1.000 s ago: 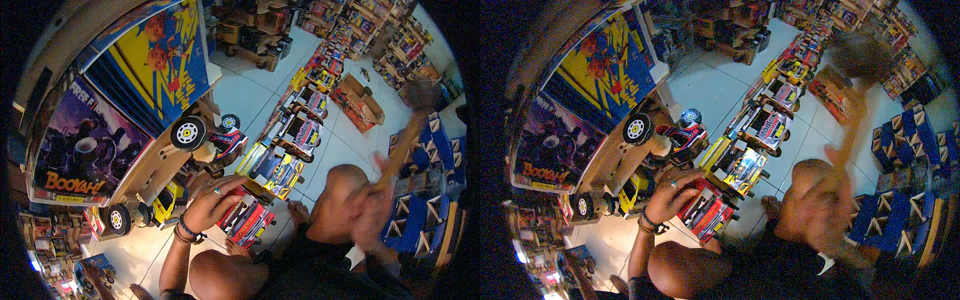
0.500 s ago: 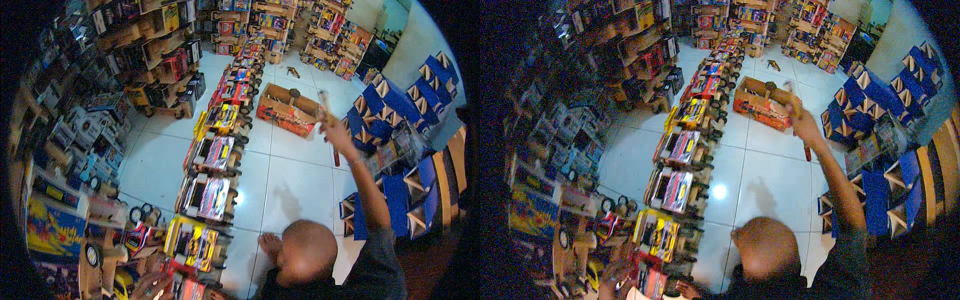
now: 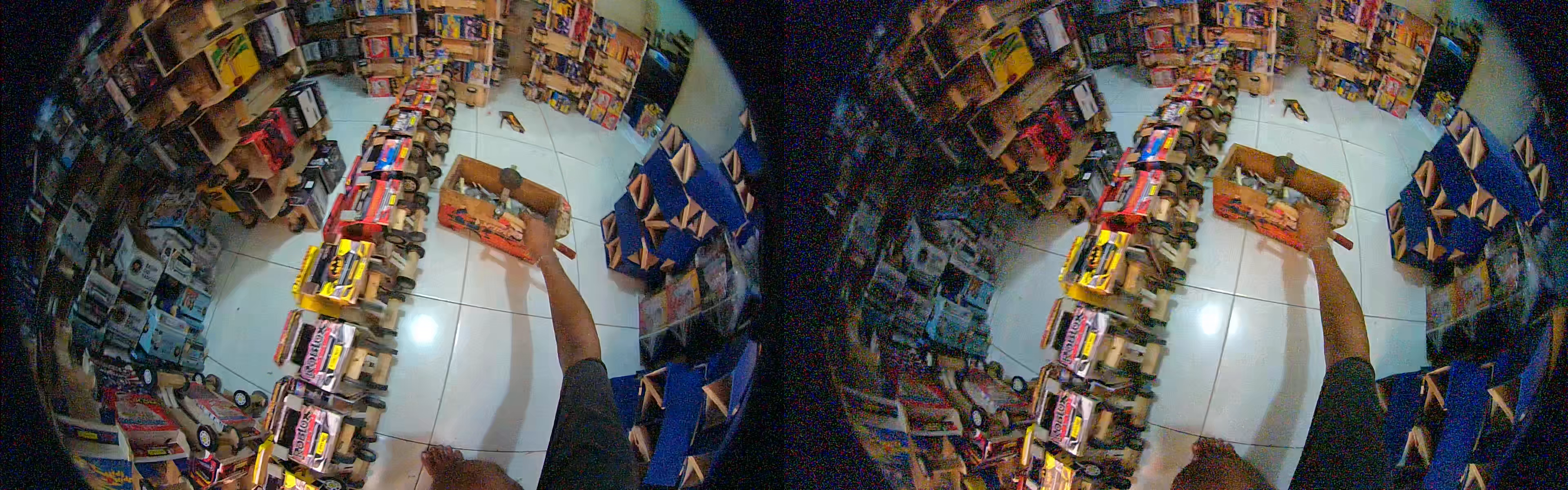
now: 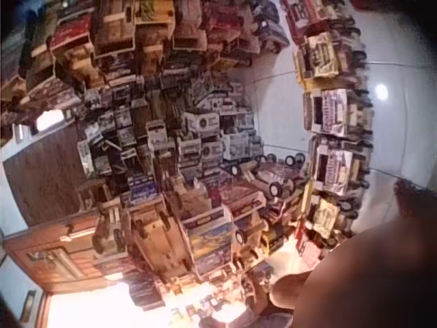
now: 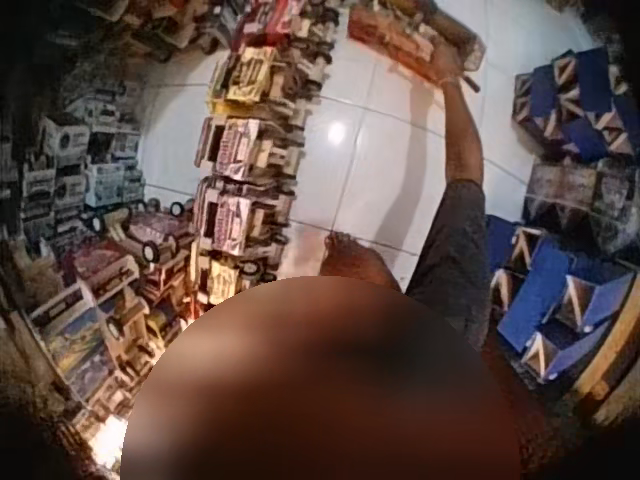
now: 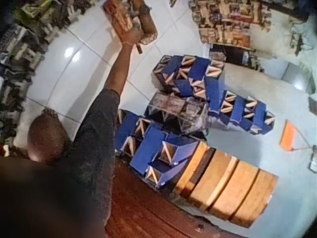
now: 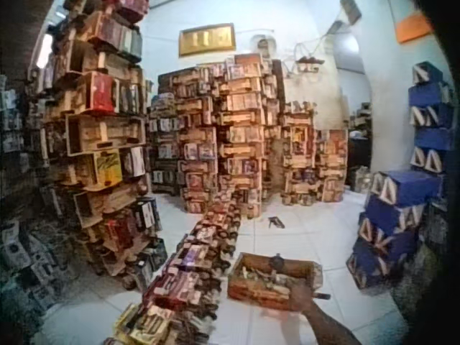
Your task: The person sits on the floor of a toy store and assembles wooden toy trucks. They use a hammer to drive nails into the wooden bodies and attach wheels to the axles. The person handles multiple trucks, picking them up, hammering them, and placing them in a line on the floor.
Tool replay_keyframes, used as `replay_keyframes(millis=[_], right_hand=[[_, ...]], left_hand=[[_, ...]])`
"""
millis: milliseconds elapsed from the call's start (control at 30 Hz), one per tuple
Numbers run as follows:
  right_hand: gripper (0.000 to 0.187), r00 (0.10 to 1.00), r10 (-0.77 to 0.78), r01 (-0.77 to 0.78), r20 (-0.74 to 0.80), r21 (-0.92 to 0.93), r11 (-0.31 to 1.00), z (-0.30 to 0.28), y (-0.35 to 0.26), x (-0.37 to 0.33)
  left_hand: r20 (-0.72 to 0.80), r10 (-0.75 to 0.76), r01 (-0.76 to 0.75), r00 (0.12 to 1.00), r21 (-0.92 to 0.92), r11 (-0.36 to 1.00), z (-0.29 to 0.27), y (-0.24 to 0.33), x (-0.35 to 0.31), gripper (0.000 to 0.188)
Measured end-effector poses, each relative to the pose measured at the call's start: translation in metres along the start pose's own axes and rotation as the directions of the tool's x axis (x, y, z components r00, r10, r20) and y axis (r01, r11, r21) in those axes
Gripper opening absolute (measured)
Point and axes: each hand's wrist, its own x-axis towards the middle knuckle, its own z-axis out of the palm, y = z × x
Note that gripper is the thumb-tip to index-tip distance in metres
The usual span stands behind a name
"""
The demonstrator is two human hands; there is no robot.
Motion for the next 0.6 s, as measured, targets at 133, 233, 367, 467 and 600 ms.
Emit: replay_keyframes(millis=[133, 233, 367, 467, 600], right_hand=[[0.039, 0.997, -0.001, 0.002, -0.080, 0.015, 1.000, -0.005, 0.009, -0.047], [0.048, 0.988, 0.139, -0.107, -0.072, 0.340, 0.934, -0.009, 0.014, -0.119], [0.047, 0.995, 0.046, -0.014, -0.090, 0.323, 0.946, -0.030, 0.015, -0.228], [0.046, 0.994, 0.101, -0.113, 0.050, 0.408, 0.906, -0.054, 0.007, -0.300], [0.052, 0.998, -0.026, 0.003, 0.057, 0.376, 0.927, -0.077, -0.008, -0.372]], left_hand=[[-0.238, 0.087, -0.124, 0.967, -0.145, 0.982, 0.043, -0.001, 0.077, 0.022], [-0.203, 0.137, -0.160, 0.970, -0.101, 0.982, 0.046, 0.017, 0.137, 0.026], [-0.179, 0.453, -0.399, 0.874, 0.269, 0.877, 0.063, 0.053, 0.230, 0.022], [-0.077, 0.611, -0.544, 0.788, 0.379, 0.749, 0.079, 0.082, 0.306, 0.033], [0.123, 0.669, -0.489, 0.733, 0.778, 0.394, 0.078, 0.094, 0.393, 0.026]])
